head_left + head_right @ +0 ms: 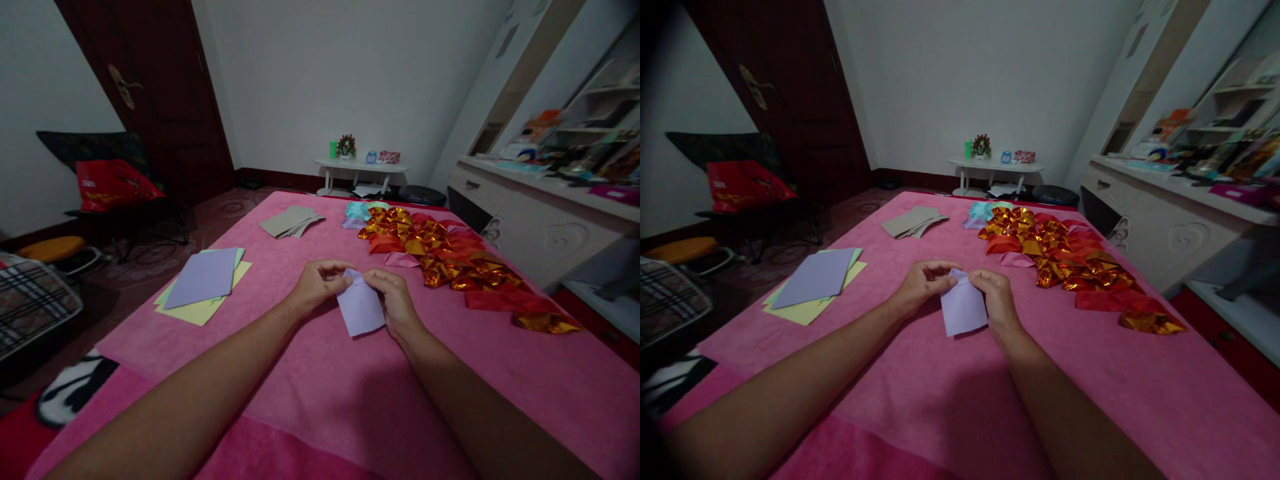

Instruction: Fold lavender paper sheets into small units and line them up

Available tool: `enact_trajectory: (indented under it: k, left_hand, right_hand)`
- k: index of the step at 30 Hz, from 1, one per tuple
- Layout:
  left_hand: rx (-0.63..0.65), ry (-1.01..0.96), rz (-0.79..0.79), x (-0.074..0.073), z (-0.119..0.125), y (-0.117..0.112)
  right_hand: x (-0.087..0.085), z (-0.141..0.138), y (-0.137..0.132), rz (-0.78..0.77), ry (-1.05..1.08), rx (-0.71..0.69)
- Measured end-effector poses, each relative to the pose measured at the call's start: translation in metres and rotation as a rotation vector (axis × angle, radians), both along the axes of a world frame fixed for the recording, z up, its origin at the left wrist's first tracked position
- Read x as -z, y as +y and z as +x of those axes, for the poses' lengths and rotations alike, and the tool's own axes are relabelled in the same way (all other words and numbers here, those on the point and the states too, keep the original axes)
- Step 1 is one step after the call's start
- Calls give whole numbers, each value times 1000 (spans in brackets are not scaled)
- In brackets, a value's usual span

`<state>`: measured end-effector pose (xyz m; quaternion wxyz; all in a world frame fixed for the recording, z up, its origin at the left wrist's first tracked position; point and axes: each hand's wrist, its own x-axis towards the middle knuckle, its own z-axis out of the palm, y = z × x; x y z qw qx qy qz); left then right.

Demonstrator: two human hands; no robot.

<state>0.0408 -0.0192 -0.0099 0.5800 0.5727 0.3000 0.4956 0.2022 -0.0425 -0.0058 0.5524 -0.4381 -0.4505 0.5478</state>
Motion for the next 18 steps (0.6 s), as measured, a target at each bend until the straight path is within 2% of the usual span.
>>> enact_trajectory:
  k: [10, 16, 18]
  left_hand:
    - [55, -44, -105, -5, -2, -2]
    - [2, -133, -157, -1, -1, 0]
    - [-22, -135, -171, -1, 0, 0]
  right_hand:
    - [-3, -3, -1, 29, -110, -3]
    - [-5, -3, -6, 44, -106, -131]
    - [-8, -5, -8, 60, -147, -136]
